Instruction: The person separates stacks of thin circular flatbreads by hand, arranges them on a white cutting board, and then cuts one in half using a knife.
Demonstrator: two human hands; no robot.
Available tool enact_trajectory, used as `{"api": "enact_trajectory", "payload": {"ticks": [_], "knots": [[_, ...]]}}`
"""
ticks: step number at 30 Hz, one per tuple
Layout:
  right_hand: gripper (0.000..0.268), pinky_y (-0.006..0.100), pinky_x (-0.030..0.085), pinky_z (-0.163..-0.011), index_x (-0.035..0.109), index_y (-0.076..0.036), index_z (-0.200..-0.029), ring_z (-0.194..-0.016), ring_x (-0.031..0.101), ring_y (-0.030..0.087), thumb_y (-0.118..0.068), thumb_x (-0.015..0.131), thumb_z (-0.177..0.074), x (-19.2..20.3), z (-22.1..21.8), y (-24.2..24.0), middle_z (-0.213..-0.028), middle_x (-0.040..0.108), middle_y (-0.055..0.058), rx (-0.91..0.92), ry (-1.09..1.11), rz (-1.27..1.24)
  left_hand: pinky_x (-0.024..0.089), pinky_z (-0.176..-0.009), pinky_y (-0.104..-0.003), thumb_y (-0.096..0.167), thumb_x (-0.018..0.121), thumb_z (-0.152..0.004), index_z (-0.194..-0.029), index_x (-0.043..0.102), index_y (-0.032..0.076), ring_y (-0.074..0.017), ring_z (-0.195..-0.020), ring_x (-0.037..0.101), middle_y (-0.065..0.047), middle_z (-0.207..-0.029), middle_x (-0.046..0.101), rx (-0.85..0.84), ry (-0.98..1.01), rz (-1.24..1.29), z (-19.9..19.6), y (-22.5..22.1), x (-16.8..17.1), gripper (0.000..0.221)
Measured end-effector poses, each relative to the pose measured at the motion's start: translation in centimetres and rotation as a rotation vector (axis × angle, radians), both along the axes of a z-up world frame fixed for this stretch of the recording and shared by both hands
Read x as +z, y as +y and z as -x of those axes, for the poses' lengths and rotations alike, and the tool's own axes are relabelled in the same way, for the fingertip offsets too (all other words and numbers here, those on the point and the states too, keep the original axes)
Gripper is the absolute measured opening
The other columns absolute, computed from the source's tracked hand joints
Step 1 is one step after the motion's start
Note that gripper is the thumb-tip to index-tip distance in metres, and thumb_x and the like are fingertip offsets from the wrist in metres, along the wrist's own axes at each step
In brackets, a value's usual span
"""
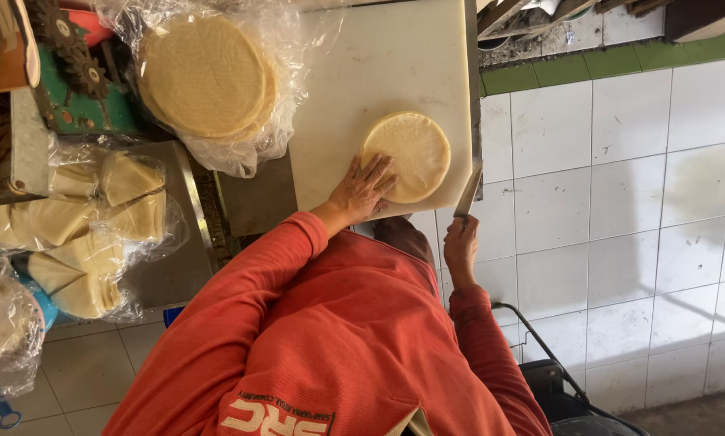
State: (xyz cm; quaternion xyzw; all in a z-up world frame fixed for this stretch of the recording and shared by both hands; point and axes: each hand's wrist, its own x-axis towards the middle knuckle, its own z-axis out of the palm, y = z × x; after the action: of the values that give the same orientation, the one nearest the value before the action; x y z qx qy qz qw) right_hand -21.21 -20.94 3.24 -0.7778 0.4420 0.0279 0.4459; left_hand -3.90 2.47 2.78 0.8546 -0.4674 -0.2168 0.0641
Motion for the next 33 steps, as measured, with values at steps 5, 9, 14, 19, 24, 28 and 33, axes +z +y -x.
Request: {"api": "enact_trajectory", "payload": {"ticks": [5,9,14,19,24,28,33], "knots": [[0.029,0.047,0.052,-0.067,0.055,-0.006,-0.123,-0.071,0.067,0.029,-0.028,0.050,-0.105,-0.2,-1.0,2.0,-0.083,0.069,0.014,0.231,-0.052,0.080,0.008,-0.121,-0.065,0.055,0.039,-0.103,-0.160,0.032,0.021,-0.0394,-0.155,0.007,-0.019,-0.169,0.009,-0.079,-0.085,-0.018,0.1,-1.4,0.6,0.067],[0.030,0.049,0.053,-0.070,0.055,-0.005,-0.122,-0.072,0.069,0.035,-0.029,0.051,-0.104,-1.2,-2.3,3.5,-0.084,0.070,0.018,0.292,-0.005,-0.061,0.008,-0.123,-0.061,0.055,0.039,-0.102,-0.161,0.033,0.023,-0.0392,-0.156,0.006,-0.018,-0.170,0.009,-0.057,-0.028,-0.002,0.5,-1.7,0.9,0.067],[0.032,0.051,0.052,-0.078,0.051,-0.001,-0.132,-0.092,0.065,0.041,-0.022,0.053,-0.108,0.4,-2.0,1.8,-0.108,0.064,0.024,0.293,-0.189,0.338,0.031,-0.118,-0.053,0.029,0.053,-0.101,-0.149,0.045,0.008,-0.0367,-0.142,0.039,-0.020,-0.159,0.035,0.022,-0.017,0.107,-0.4,-1.7,1.2,0.053],[0.046,0.053,0.052,-0.076,0.044,-0.001,-0.148,-0.093,0.063,0.045,-0.015,0.053,-0.105,1.9,-4.5,3.5,-0.115,0.060,0.030,0.507,-0.282,0.358,0.049,-0.100,-0.041,0.008,0.064,-0.087,-0.146,0.046,-0.001,-0.0352,-0.116,0.057,-0.023,-0.130,0.051,0.249,-0.049,0.164,-3.3,-4.4,0.0,0.062],[0.059,0.052,0.052,-0.070,0.032,-0.006,-0.159,-0.080,0.061,0.042,-0.015,0.054,-0.104,1.6,-8.5,6.0,-0.100,0.058,0.026,0.597,-0.229,0.325,0.056,-0.092,-0.040,0.002,0.065,-0.085,-0.156,0.035,0.004,-0.0368,-0.113,0.059,-0.024,-0.126,0.049,0.359,0.062,0.111,-5.5,-5.7,-0.7,0.077],[0.063,0.052,0.053,-0.068,0.028,-0.009,-0.162,-0.077,0.060,0.041,-0.014,0.053,-0.104,1.1,-10.3,6.4,-0.100,0.056,0.025,0.589,-0.205,0.315,0.059,-0.084,-0.042,0.001,0.066,-0.083,-0.156,0.028,0.005,-0.0399,-0.115,0.057,-0.025,-0.129,0.046,0.412,0.172,0.030,-6.5,-6.3,-0.1,0.082],[0.064,0.052,0.054,-0.064,0.028,-0.013,-0.162,-0.071,0.061,0.039,-0.015,0.054,-0.104,0.2,-10.6,6.6,-0.098,0.056,0.022,0.637,-0.133,0.283,0.060,-0.085,-0.044,-0.001,0.065,-0.083,-0.158,0.025,0.006,-0.0401,-0.115,0.058,-0.026,-0.129,0.045,0.442,0.242,-0.020,-7.2,-6.5,-0.1,0.085]]}}
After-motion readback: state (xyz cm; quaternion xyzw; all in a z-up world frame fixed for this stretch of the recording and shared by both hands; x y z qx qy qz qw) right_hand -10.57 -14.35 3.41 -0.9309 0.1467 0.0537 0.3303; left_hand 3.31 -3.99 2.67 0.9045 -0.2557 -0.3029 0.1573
